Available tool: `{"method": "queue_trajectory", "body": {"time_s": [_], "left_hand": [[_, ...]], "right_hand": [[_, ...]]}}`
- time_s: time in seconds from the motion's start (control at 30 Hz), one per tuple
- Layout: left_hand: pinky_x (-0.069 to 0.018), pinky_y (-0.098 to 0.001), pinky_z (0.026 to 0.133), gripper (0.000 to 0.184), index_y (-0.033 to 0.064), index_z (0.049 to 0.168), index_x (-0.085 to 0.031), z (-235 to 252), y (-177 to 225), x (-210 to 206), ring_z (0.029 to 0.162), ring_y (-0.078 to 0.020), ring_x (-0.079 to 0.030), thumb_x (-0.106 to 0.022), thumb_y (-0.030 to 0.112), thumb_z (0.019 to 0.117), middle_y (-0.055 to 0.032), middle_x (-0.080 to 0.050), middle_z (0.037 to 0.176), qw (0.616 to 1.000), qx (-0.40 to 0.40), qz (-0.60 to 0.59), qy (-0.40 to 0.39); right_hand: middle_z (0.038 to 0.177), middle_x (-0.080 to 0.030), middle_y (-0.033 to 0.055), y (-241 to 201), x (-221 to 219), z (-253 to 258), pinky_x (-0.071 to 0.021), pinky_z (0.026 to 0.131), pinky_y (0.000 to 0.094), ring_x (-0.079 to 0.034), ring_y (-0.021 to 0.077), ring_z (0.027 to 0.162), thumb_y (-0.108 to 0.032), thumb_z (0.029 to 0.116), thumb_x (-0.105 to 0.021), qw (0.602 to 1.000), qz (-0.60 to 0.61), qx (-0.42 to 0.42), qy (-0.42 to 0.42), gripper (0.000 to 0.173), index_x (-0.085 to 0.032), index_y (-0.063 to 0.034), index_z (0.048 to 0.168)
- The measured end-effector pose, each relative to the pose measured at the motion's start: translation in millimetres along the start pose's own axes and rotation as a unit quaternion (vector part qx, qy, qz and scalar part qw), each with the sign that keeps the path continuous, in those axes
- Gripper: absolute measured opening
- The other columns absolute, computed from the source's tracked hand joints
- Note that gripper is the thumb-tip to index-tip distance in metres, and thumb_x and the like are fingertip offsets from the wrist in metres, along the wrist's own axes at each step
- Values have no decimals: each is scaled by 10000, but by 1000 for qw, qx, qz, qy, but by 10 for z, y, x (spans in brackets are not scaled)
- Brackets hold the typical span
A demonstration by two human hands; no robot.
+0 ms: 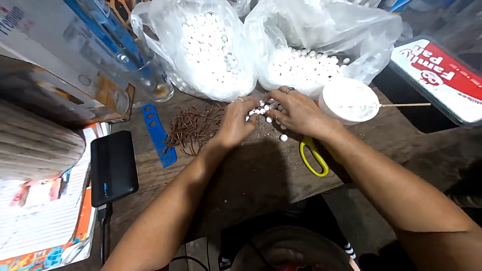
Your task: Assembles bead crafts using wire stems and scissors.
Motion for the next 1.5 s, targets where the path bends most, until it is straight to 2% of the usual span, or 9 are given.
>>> {"method": "queue_trajectory", "body": {"time_s": [0.2, 0.47, 0.63, 0.8, 1.0, 1.1, 1.27, 1.37, 1.5], "left_hand": [[-542, -507, 886, 165, -60, 978, -762, -12, -8, -9, 1008, -390, -691, -609, -19, 931, -245, -711, 1049, 997, -46, 54, 40], [-522, -508, 830, 332, -41, 1170, -737, -164, 327, 11, 961, -398, -666, -524, -15, 917, -241, -684, 1021, 992, -75, 93, 37], [-570, -410, 780, 496, 23, 1165, -722, -613, 692, -179, 946, -254, -683, -750, 417, 865, -161, -691, 1083, 985, -163, -21, -50], [-575, -398, 698, 213, 19, 1009, -757, -617, 763, -466, 834, -294, -703, -603, 164, 977, -174, -698, 934, 978, -199, -1, -69], [-562, -412, 658, 167, 2, 961, -753, -440, 635, -517, 802, -296, -678, -640, 124, 945, -162, -668, 916, 987, -149, 32, -56], [-572, -407, 700, 214, -28, 1066, -746, -455, 660, -492, 846, -297, -688, -621, 92, 943, -185, -679, 975, 991, -128, 29, -31], [-556, -479, 826, 657, 2, 1213, -723, -574, 759, -462, 1040, -326, -696, -699, 546, 846, -210, -714, 1148, 991, -119, 49, -33], [-557, -446, 749, 413, 17, 1136, -758, -528, 728, -522, 921, -323, -700, -713, 347, 893, -186, -724, 1019, 988, -136, 73, -20], [-538, -402, 614, 202, -10, 1020, -752, -427, 667, -524, 738, -296, -662, -679, 154, 926, -150, -643, 830, 990, -118, 82, -14]], "right_hand": [[1210, -680, 245, -27, 136, -35, -490, 970, 566, -656, 414, 1101, 11, 1025, -482, 999, 23, 38, 3, 342, -689, -19, 1295], [1247, -650, 246, -118, 161, -86, -508, 881, 611, -656, 443, 1065, -55, 989, -618, 999, -41, 25, -2, 434, -609, -98, 1421], [1096, -678, 178, -203, 162, -766, -561, 826, 441, -666, 307, 977, -142, 1011, -544, 979, -41, 130, 152, 255, -711, -16, 1158], [888, -658, 123, 109, -330, -1485, -522, 721, 290, -636, 205, 841, -278, 1015, -596, 954, -36, 106, 278, 268, -745, -57, 996], [1172, -657, 242, 253, -247, -1481, -501, 813, 541, -618, 431, 1059, -412, 952, -624, 971, -85, -13, 223, 411, -758, -47, 1085], [1143, -667, 237, 251, -205, -1444, -520, 781, 542, -634, 435, 1029, -375, 937, -648, 973, -88, -31, 211, 386, -752, -41, 1100], [959, -716, 207, 190, -182, -1400, -552, 705, 514, -699, 394, 870, -331, 926, -656, 971, -100, -36, 214, 362, -744, -9, 1069], [909, -718, 187, 232, -199, -1366, -541, 614, 455, -697, 339, 768, -271, 903, -646, 966, -81, -18, 245, 328, -744, -2, 1062], [913, -720, 180, 277, -189, -1417, -548, 675, 364, -688, 263, 798, -233, 896, -669, 951, -45, 7, 305, 283, -748, 8, 1020]]}}
Point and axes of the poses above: each hand's wrist, its own z-axis towards the middle knuckle, its own x-axis out of the back of the hand, y = z × x, the point moved 1 cm from there along z, towards the middle knuckle
